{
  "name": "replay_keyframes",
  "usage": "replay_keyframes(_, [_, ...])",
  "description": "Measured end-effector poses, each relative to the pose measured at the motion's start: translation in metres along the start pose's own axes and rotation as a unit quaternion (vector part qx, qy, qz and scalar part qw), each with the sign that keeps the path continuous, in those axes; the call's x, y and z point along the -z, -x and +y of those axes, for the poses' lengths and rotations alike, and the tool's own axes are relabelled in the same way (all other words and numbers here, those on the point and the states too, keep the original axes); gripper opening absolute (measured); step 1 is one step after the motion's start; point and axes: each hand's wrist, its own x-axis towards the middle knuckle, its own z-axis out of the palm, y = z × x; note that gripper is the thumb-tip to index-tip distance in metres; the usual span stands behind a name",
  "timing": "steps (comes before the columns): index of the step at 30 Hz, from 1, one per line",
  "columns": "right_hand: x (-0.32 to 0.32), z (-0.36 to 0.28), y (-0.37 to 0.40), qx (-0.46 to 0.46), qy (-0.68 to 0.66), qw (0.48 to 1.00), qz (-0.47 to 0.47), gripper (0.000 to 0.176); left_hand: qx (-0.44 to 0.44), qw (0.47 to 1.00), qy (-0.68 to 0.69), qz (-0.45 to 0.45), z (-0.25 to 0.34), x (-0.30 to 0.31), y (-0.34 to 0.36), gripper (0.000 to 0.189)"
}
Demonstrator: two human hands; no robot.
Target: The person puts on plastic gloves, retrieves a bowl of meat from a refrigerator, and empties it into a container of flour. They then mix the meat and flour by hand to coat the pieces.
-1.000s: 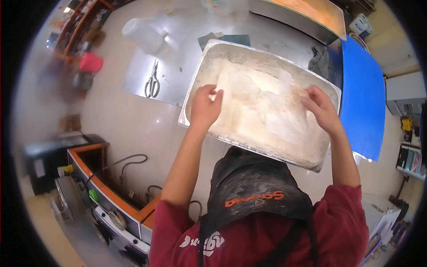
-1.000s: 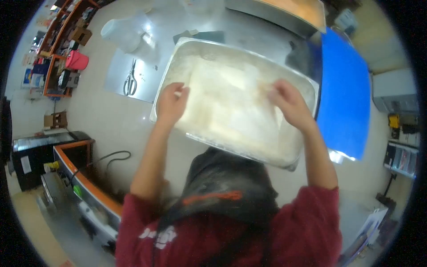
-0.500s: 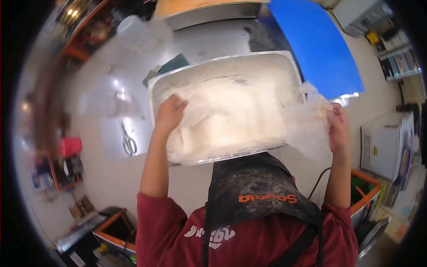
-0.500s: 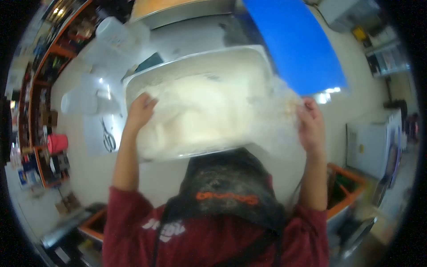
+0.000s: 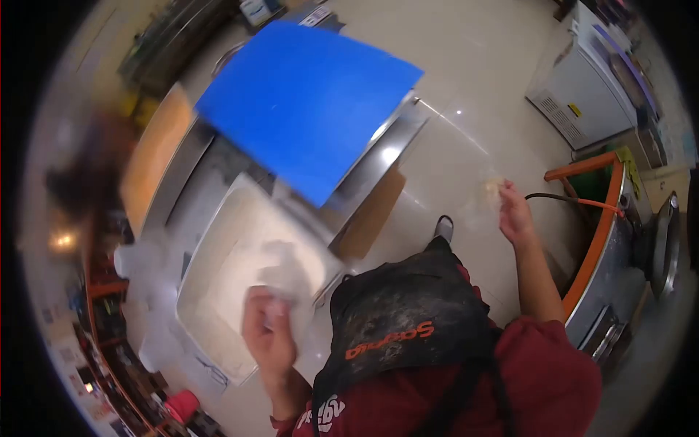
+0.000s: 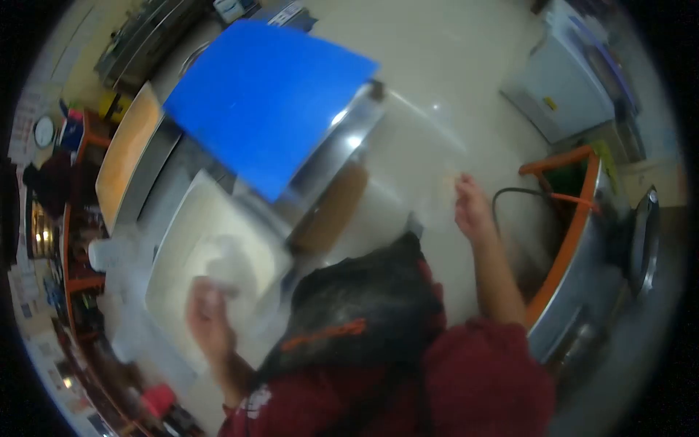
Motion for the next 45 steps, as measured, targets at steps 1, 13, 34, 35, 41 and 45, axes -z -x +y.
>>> replay_keyframes(1, [0.012,-0.008,-0.014,0.011,0.006,1.000,-0.006,0.023,-0.020,0.999,0.012,-0.048,0.015,-0.042,-0.010,0.012])
replay_keyframes(13, [0.045,-0.125,-0.186,0.115,0.380,0.917,-0.045,0.025,0.410,0.842,0.267,-0.226,0.007,-0.539,-0.178,0.031])
replay_keyframes(34, [0.377,-0.207,-0.377,-0.246,0.703,0.664,0.068,0.042,0.602,0.769,0.156,0.149,-0.218,-0.705,-0.588,0.062])
replay_keyframes(35, [0.431,-0.211,-0.358,-0.362,0.653,0.664,0.044,0.043,0.575,0.795,0.139,0.134,-0.246,-0.710,-0.578,0.064])
replay_keyframes(41, [0.577,-0.212,-0.261,-0.498,0.470,0.687,0.245,0.037,0.433,0.782,-0.435,-0.109,-0.336,-0.770,-0.497,0.060])
replay_keyframes(45, [0.685,-0.148,-0.299,-0.231,0.757,0.598,-0.123,0.033,0.315,0.838,-0.399,-0.200,-0.265,-0.873,-0.452,0.057])
